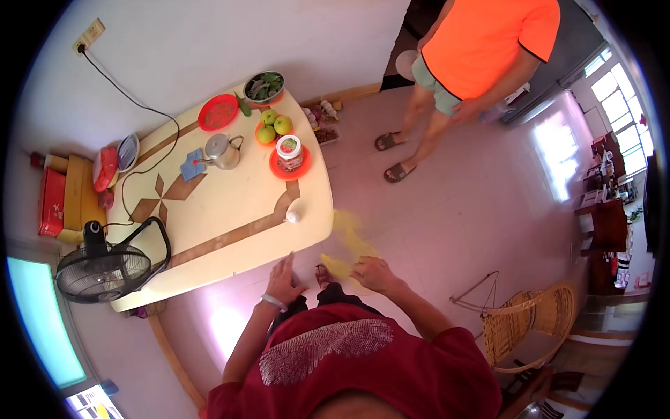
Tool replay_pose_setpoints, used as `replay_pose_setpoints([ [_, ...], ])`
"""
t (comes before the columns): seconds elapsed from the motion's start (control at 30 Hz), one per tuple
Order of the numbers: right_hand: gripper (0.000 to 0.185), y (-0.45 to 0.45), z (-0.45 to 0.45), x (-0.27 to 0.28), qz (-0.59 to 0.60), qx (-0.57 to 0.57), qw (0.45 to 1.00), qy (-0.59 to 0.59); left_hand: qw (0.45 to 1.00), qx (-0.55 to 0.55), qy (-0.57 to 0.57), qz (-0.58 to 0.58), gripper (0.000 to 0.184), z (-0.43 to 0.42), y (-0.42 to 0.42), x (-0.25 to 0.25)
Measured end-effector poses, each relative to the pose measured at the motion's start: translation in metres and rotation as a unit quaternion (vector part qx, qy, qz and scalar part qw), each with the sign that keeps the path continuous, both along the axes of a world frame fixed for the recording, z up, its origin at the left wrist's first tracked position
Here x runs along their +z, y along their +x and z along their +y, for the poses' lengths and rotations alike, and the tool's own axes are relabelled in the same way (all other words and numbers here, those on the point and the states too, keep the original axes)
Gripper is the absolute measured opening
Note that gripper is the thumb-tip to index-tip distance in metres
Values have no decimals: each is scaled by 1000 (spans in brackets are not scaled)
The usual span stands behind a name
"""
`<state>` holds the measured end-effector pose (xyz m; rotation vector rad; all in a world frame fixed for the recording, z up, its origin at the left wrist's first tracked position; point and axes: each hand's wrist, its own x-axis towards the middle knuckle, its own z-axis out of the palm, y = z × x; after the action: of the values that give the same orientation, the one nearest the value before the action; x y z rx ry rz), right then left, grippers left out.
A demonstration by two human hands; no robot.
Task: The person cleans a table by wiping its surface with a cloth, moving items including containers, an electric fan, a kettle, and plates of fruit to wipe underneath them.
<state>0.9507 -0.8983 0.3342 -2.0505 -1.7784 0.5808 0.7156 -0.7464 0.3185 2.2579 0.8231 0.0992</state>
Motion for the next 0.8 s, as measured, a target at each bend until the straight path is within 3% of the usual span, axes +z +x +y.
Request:
replay_pose_setpoints([
  [0.1, 17, -10, 10, 41, 33, 41, 996, 69, 996, -60, 49, 37, 82, -10, 35, 40],
  [0.2, 16, -4, 8, 43, 39, 12, 993, 109, 988, -154, 1, -11, 65, -9, 36, 27],
  [0.23, 16, 1, 7, 42, 36, -6, 992, 120, 985, -173, -5, -3, 41, -7, 39, 30],
  [0.33, 20, 12, 2, 45, 42, -45, 997, 54, 981, -167, 48, -84, 22, -14, 30, -10],
  [0.43, 23, 8, -3, 39, 33, -63, 997, 27, 986, -130, 39, 101, 18, -18, 23, -5],
  [0.47, 24, 5, -4, 39, 43, -70, 996, 21, 986, -136, 85, 43, 19, -19, 14, -20],
  [0.53, 25, 2, 1, 44, 61, -76, 995, 6, 997, -60, 52, -7, 20, -14, 15, 4],
  [0.73, 19, 8, 5, 22, 45, -36, 998, -36, 996, -21, -6, -89, 26, -17, 7, 42],
  [0.8, 16, 15, 6, 21, 25, -72, 993, -90, 999, -34, -37, -16, 27, -18, 0, 49],
])
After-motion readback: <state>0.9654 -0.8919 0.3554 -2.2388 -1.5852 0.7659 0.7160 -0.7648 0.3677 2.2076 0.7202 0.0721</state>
